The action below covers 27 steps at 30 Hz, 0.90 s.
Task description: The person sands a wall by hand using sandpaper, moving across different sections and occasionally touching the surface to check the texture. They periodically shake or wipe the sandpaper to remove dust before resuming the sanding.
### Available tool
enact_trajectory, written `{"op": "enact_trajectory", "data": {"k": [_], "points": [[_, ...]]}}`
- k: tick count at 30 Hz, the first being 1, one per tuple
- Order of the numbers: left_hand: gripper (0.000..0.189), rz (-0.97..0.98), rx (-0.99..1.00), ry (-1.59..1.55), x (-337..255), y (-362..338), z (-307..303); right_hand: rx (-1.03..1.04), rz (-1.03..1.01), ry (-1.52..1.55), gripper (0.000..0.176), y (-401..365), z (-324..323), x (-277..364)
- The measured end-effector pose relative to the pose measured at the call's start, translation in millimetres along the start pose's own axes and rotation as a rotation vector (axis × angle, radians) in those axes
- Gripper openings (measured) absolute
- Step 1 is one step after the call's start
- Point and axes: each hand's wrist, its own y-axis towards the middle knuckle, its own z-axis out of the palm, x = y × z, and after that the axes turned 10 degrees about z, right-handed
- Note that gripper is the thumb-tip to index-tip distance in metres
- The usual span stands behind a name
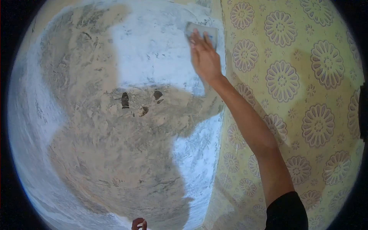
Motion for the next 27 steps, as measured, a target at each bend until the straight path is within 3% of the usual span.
{"op": "enact_trajectory", "data": {"k": [4,7,9,11,12,16,18,21,24,27], "points": [[0.055,-0.113,-0.011,0.105,60,-27,-15,-0.127,0.231,-0.044,0.046,51,10,-34],[0.056,-0.112,-0.033,0.054,47,-23,-5,-0.133,0.193,-0.02,0.046,58,18,-12],[0.056,-0.119,-0.04,0.024,31,-22,1,-0.06,0.194,0.024,0.045,21,1,8],[0.055,-0.182,-0.036,-0.006,8,-20,6,0.034,0.009,0.061,0.043,-19,-6,5],[0.054,-0.14,-0.012,-0.029,11,-21,3,0.033,0.011,0.063,0.043,-29,-9,-4],[0.051,-0.129,0.022,0.024,40,-22,-11,-0.029,0.213,0.038,0.044,-11,-5,-24],[0.05,-0.096,0.008,0.018,25,-15,-9,-0.069,0.357,0.133,0.045,12,-4,-1],[0.048,-0.09,-0.001,0.006,-3,-8,-2,-0.055,0.179,0.13,0.041,-8,13,36],[0.047,-0.013,0.04,0.015,9,-20,-1,0.04,-0.058,-0.03,0.042,-60,-5,48],[0.043,-0.045,0.038,0.038,19,-33,-12,0.095,0.04,-0.027,0.046,-68,-14,8]]}}
